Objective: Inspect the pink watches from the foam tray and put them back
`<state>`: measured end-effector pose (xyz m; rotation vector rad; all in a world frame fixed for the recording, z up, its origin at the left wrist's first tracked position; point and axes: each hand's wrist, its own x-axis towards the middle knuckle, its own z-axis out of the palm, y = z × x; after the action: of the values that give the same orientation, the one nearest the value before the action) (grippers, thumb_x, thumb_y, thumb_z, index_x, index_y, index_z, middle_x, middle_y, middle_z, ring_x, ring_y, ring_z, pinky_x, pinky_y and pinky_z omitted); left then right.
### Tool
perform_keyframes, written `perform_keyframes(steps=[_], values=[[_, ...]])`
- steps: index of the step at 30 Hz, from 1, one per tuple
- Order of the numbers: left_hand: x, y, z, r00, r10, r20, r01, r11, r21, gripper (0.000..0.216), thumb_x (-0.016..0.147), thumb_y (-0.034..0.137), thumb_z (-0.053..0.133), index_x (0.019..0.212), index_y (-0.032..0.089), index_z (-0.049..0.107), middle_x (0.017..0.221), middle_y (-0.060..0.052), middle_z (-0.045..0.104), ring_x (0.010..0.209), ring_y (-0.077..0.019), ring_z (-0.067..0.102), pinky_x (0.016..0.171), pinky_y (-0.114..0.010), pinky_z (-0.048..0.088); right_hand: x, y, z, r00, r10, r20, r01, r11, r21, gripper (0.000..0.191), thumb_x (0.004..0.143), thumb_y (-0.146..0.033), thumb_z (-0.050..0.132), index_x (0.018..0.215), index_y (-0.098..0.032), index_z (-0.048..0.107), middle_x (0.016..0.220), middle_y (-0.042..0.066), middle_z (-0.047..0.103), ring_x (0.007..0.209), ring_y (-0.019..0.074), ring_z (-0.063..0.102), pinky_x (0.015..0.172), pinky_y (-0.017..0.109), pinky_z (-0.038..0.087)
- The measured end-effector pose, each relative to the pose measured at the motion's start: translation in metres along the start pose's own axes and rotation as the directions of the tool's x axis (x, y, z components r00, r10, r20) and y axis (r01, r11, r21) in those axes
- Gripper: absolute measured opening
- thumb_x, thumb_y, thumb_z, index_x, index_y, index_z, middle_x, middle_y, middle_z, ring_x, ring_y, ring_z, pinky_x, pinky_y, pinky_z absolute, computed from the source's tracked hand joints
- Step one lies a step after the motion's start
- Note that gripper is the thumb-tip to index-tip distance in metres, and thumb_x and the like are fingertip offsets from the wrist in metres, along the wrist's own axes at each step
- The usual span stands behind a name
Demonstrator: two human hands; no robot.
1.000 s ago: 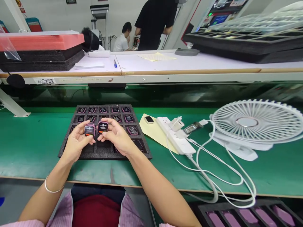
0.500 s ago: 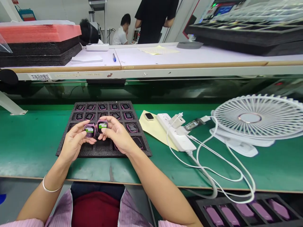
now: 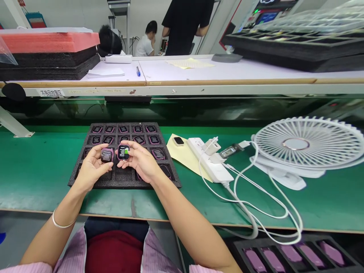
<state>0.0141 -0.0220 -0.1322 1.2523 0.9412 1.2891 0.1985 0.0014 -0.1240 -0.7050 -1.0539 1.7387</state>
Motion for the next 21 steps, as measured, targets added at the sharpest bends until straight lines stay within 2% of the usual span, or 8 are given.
perform_keyframes(steps=[2,6,10,12,14,16,18,21], values=[[0.001,-0.002,0.000,1.000,-0.003,0.023,0.003,1.000,-0.024,0.069,0.067,0.024,0.083,0.128,0.021,0.051,0.117,-0.008,0.064,0.084,-0.0134,0.065,0.074,-0.025,0.057,0.000,-0.001,0.000,1.000,0.002,0.027,-0.002,1.000,0.003,0.045,0.075,-0.026,0.070,0.118,-0.021,0.057,0.103,0.006,0.072,0.070,0.0206,0.070,0.063,0.034,0.055],[0.000,0.001,-0.004,0.997,-0.045,0.057,0.047,0.998,-0.042,0.074,0.071,0.027,0.081,0.135,0.022,0.044,0.123,-0.010,0.061,0.071,-0.0104,0.065,0.071,-0.028,0.058,-0.002,0.000,-0.003,0.992,-0.049,0.115,0.060,0.994,-0.093,0.069,0.070,-0.017,0.079,0.131,-0.026,0.047,0.111,0.004,0.067,0.075,0.0169,0.069,0.068,0.030,0.055],[-0.010,0.012,-0.018,0.989,-0.073,0.129,0.054,0.987,0.149,0.057,0.075,0.029,0.076,0.127,0.021,0.051,0.112,-0.007,0.064,0.078,-0.0157,0.067,0.074,-0.032,0.057,-0.007,0.004,-0.013,0.983,-0.070,0.167,0.130,0.916,-0.379,0.054,0.079,-0.024,0.073,0.127,-0.023,0.048,0.105,0.005,0.063,0.072,0.0164,0.067,0.065,0.031,0.055],[-0.016,0.016,-0.027,0.987,-0.026,0.161,-0.042,0.914,0.403,0.046,0.078,0.026,0.074,0.120,0.021,0.056,0.105,-0.005,0.065,0.089,-0.0196,0.065,0.082,-0.036,0.056,-0.011,0.006,-0.018,0.972,-0.128,0.198,0.226,0.744,-0.629,0.045,0.081,-0.024,0.068,0.124,-0.021,0.053,0.103,0.006,0.062,0.078,0.0197,0.066,0.070,0.035,0.056],[-0.021,0.018,-0.035,0.981,0.051,0.190,-0.165,0.734,0.658,0.039,0.078,0.023,0.074,0.114,0.022,0.061,0.108,-0.006,0.064,0.103,-0.0242,0.060,0.095,-0.042,0.051,-0.014,0.008,-0.020,0.942,-0.199,0.271,0.334,0.477,-0.813,0.040,0.080,-0.023,0.069,0.119,-0.021,0.060,0.114,0.010,0.059,0.100,0.0263,0.064,0.089,0.044,0.054],[-0.023,0.015,-0.041,0.972,0.088,0.220,-0.232,0.541,0.808,0.037,0.076,0.021,0.076,0.111,0.022,0.064,0.116,-0.007,0.061,0.114,-0.0286,0.053,0.104,-0.049,0.045,-0.016,0.011,-0.020,0.919,-0.208,0.335,0.381,0.257,-0.888,0.040,0.079,-0.022,0.073,0.117,-0.022,0.065,0.129,0.012,0.053,0.120,0.0323,0.055,0.105,0.051,0.045],[-0.024,0.011,-0.044,0.970,0.058,0.236,-0.238,0.428,0.872,0.038,0.078,0.023,0.075,0.114,0.023,0.065,0.121,-0.008,0.059,0.119,-0.0314,0.049,0.108,-0.053,0.041,-0.017,0.013,-0.019,0.921,-0.156,0.358,0.379,0.144,-0.914,0.043,0.079,-0.022,0.075,0.121,-0.023,0.066,0.135,0.014,0.050,0.129,0.0357,0.048,0.110,0.056,0.039],[-0.024,0.009,-0.045,0.975,0.035,0.222,-0.220,0.339,0.914,0.056,0.082,0.029,0.074,0.135,0.025,0.057,0.129,-0.011,0.054,0.122,-0.0336,0.046,0.105,-0.056,0.041,-0.018,0.010,-0.019,0.926,-0.117,0.360,0.371,0.091,-0.924,0.054,0.082,-0.026,0.076,0.133,-0.022,0.061,0.142,0.016,0.044,0.134,0.0382,0.043,0.111,0.059,0.038]])
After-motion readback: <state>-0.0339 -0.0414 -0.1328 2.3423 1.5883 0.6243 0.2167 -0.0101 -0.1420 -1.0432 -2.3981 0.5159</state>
